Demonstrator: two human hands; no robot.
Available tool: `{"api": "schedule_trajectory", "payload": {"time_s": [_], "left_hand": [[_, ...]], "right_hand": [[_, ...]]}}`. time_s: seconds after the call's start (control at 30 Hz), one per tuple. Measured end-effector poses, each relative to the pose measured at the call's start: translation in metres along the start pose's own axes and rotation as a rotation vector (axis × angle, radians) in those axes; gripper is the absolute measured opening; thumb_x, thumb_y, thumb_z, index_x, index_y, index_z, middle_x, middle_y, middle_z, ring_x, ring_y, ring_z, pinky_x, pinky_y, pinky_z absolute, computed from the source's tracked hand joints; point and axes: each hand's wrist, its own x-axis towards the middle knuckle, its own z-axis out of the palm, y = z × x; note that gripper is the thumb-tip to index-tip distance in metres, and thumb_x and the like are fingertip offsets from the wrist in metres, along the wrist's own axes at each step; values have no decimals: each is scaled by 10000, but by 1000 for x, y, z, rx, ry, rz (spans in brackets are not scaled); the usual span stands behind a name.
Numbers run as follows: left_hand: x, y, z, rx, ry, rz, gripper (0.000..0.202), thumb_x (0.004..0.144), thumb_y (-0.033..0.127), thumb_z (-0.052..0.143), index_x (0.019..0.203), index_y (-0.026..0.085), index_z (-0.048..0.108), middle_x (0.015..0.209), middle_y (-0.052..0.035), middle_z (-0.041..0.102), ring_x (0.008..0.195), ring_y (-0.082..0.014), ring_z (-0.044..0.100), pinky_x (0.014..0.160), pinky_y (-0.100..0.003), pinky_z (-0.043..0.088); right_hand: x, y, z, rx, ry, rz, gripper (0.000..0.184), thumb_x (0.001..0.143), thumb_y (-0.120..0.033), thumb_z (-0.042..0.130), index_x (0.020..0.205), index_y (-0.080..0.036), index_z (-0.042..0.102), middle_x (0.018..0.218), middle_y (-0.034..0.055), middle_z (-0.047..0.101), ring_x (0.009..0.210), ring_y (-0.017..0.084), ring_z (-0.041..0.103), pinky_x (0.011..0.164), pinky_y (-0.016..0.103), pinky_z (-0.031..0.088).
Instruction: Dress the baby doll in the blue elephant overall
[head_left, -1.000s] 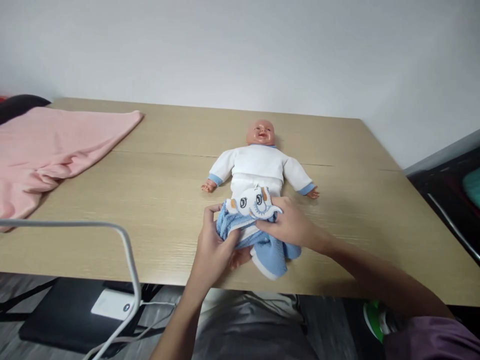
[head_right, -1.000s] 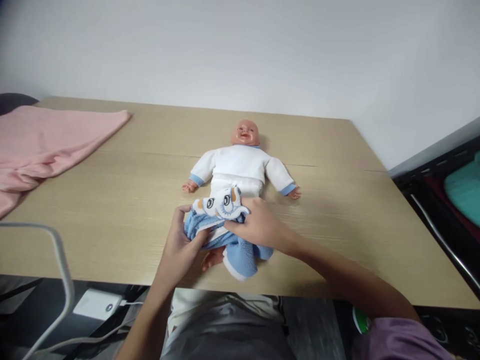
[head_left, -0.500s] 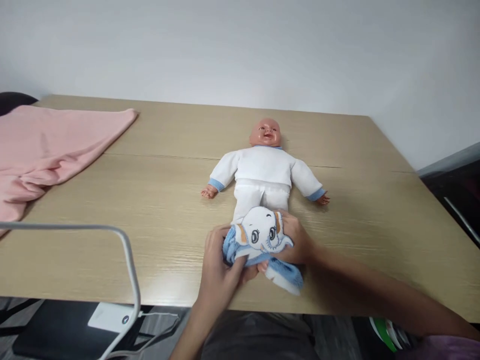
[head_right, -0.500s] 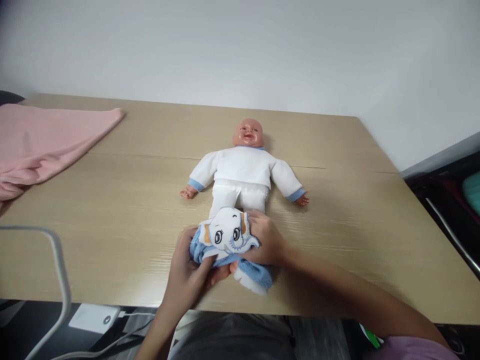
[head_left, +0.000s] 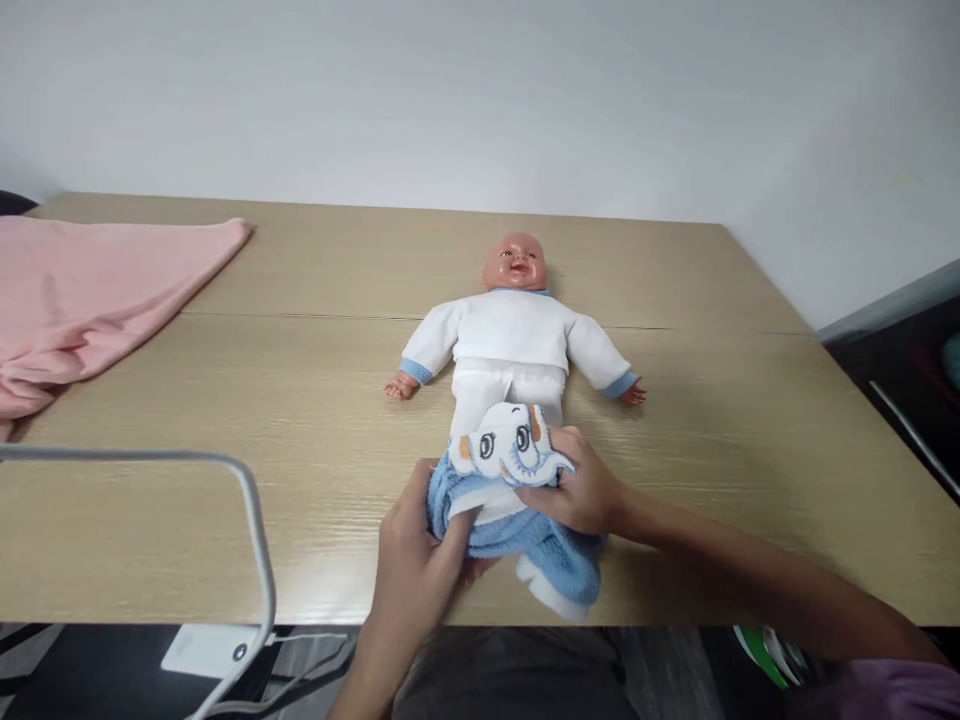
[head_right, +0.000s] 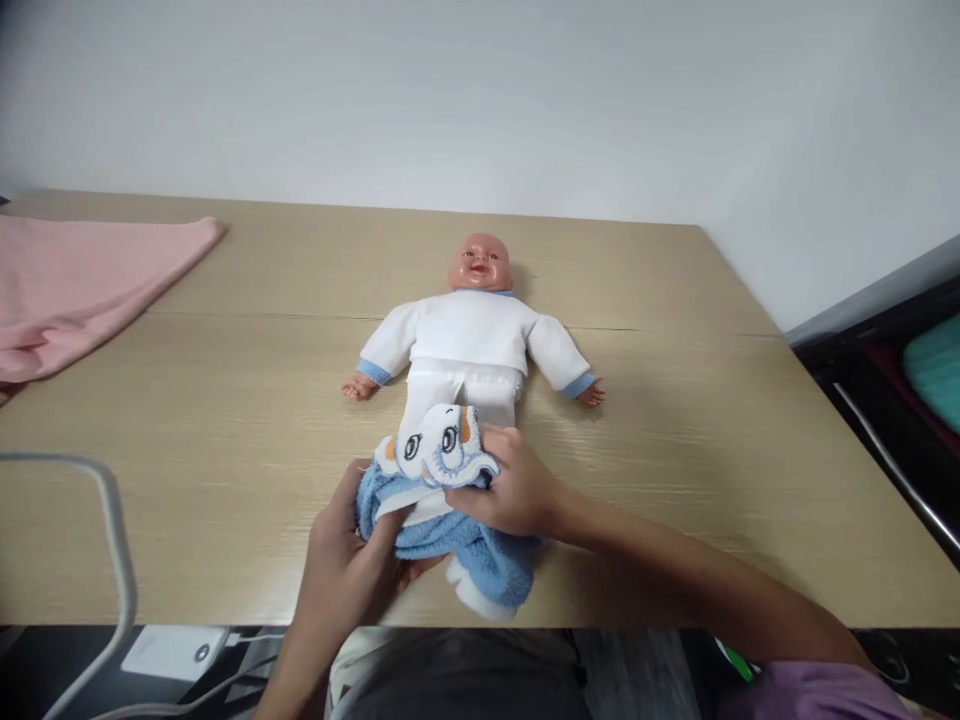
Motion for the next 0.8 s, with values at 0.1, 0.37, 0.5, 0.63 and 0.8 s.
{"api": "schedule_trajectory", "payload": {"time_s": [0.1, 0.37, 0.5, 0.63, 0.8], "left_hand": [[-1, -3, -9, 41, -35, -9, 237, 1020, 402, 655, 1182, 229, 670, 965, 8, 801, 827, -223, 731, 735, -306, 510], [-14, -12, -25, -62, -138, -127, 405, 943, 381, 713, 1325, 248, 688, 1158, -13, 827, 1010, -258, 760, 859, -315, 565], [-20, -12, -26, -91, -184, -170, 495, 889, 369, 716, 1362, 225, 700, 1218, -50, 839, 1064, -292, 769, 859, -334, 562], [-23, -12, -24, -118, -212, -176, 610, 839, 378, 769, 1422, 220, 688, 1268, -74, 845, 1133, -327, 775, 939, -378, 581], [-24, -10, -24, -127, -284, -133, 606, 831, 308, 781, 1428, 257, 691, 1276, -67, 854, 1159, -343, 791, 957, -400, 600]], "right_hand": [[-1, -4, 0, -51, -55, 115, 139, 847, -293, 775, 828, -236, 650, 851, 30, 749, 775, 219, 673, 755, 344, 561], [-3, -27, 4, -174, -281, 278, 215, 821, -344, 868, 962, -256, 731, 972, 59, 802, 936, 311, 725, 943, 462, 606], [-6, -33, 9, -237, -343, 306, 316, 800, -392, 874, 1043, -238, 743, 1045, 79, 818, 1026, 346, 711, 1066, 530, 579], [-8, -36, 11, -261, -423, 304, 319, 789, -402, 885, 1005, -252, 703, 1034, 53, 821, 1017, 332, 712, 1087, 526, 542], [-8, -42, 8, -335, -524, 263, 263, 807, -349, 884, 889, -247, 655, 918, 25, 801, 904, 295, 717, 1003, 478, 500]]}}
